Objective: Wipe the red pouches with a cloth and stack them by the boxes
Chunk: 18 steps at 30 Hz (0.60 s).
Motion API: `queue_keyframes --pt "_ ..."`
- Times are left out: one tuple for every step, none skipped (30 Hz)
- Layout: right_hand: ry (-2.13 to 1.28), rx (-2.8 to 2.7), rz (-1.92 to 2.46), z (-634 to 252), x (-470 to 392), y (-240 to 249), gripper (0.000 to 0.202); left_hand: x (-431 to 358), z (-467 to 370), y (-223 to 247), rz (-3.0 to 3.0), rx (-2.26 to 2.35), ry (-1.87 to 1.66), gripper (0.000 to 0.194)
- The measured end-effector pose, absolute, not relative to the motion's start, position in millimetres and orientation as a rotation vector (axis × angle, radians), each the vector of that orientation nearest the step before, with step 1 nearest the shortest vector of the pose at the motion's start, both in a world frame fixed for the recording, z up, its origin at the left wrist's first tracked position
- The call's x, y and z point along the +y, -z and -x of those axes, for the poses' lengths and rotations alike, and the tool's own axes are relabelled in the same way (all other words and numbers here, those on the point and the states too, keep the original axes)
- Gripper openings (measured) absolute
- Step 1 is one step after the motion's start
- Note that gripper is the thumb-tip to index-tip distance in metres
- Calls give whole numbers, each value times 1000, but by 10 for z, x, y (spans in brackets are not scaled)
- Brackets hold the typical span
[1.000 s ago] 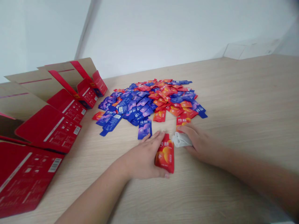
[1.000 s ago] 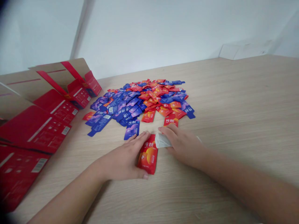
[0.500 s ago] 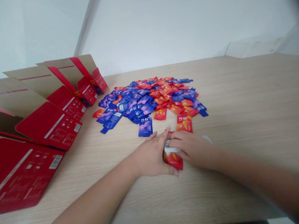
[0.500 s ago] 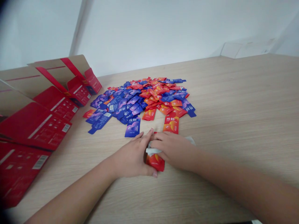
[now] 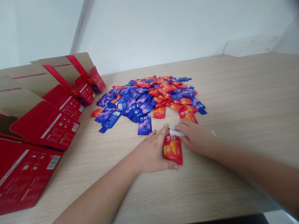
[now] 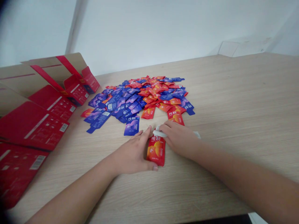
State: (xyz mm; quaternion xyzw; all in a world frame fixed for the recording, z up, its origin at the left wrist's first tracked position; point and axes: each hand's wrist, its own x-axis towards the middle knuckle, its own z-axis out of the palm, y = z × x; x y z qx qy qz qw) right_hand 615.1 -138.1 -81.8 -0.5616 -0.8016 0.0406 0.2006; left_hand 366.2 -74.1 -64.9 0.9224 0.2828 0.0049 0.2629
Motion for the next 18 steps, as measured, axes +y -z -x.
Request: queue_keyframes --pt "-130 -2202 1570 -6154 -1408 805 28 -738 -3658 660 -2496 751 -21 149" --pt "-156 -2178 1547 -6146 -1444 781 31 -735 -3654 674 -2494 740 -31 150" --pt "-204 -2181 1500 -6128 -1485 750 33 -731 -3650 691 -2490 736 -40 151" --pt "-278 -2217 1433 -6102 -1529 715 36 -727 -3646 708 -2485 736 -51 153" --pt "-369 -2273 1358 -6070 -1569 680 38 -724 -3644 724 -2482 733 -60 155" --pt "-458 -2332 1288 -6037 -1601 651 40 -722 -3643 735 -2481 728 -68 157" --pt "-532 -2380 1241 -6007 -1621 631 41 -720 -3644 741 -2482 719 -72 158" --pt "-570 -2407 1222 -5984 -1626 624 42 -720 -3647 739 -2484 710 -72 159" --pt "-565 -2411 1233 -5972 -1615 629 42 -719 -3651 729 -2484 707 -67 159" --pt "-521 -2396 1263 -5971 -1589 646 41 -719 -3656 714 -2481 717 -57 159" --pt "-463 -2378 1299 -5980 -1552 670 40 -719 -3661 695 -2473 737 -44 158" --pt "-410 -2365 1334 -5997 -1510 698 38 -719 -3666 676 -2462 759 -33 159" --pt "-366 -2354 1366 -6020 -1467 726 35 -720 -3670 658 -2451 772 -24 158" --pt "-329 -2341 1402 -6044 -1429 752 34 -721 -3672 644 -2444 777 -22 158" --pt "-299 -2325 1447 -6067 -1399 773 33 -724 -3672 634 -2442 772 -24 158" --pt "-270 -2306 1495 -6087 -1378 791 33 -728 -3670 628 -2447 759 -28 159" --pt "-241 -2282 1548 -6103 -1367 806 34 -733 -3668 625 -2456 742 -31 158" --pt "-214 -2256 1599 -6116 -1363 820 35 -739 -3665 623 -2465 725 -31 156"
